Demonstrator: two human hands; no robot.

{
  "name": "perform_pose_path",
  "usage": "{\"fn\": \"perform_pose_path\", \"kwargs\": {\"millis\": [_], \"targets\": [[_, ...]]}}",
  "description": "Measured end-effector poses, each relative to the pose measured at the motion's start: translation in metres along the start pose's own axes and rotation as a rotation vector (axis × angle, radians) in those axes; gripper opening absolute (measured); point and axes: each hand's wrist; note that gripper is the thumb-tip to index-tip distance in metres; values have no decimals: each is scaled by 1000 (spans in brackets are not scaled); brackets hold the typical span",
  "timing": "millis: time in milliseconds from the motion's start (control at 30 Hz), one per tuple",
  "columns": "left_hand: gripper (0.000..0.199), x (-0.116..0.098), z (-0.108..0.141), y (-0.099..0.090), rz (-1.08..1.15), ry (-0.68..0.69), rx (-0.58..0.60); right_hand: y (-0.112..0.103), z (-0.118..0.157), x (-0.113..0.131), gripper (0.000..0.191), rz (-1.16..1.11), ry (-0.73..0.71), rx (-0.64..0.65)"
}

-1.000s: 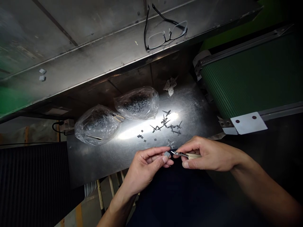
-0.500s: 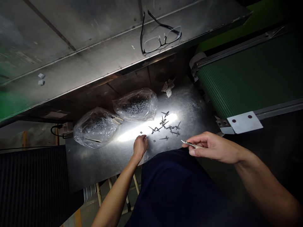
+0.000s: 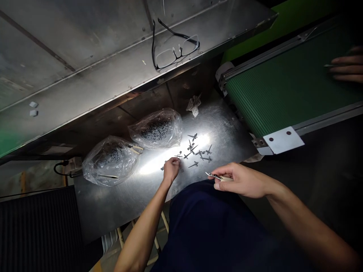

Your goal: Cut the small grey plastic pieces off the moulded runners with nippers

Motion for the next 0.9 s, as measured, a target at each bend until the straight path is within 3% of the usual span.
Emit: {"fn": "perform_pose_path", "kwargs": {"millis": [233,367,533,900], "targets": [[39,-40,101,-27,405,38,139,7,-23,20,19,76,-136,60],[38,-59,141,-34,506,59,180,7,-27,31,18,87,-155,116],[34,-69,160,-36,579,73,202,4,-24,39,17,97,-166,162],[30,-71,163,-36,566,92,235,1,-19,37,14,86,-188,207]]}}
Point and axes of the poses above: each hand's wrist, its own z-axis away from the middle knuckle, its own y-axis out of the palm, x = y × z, and after that the axes turned 4 degrees about -y, right-handed
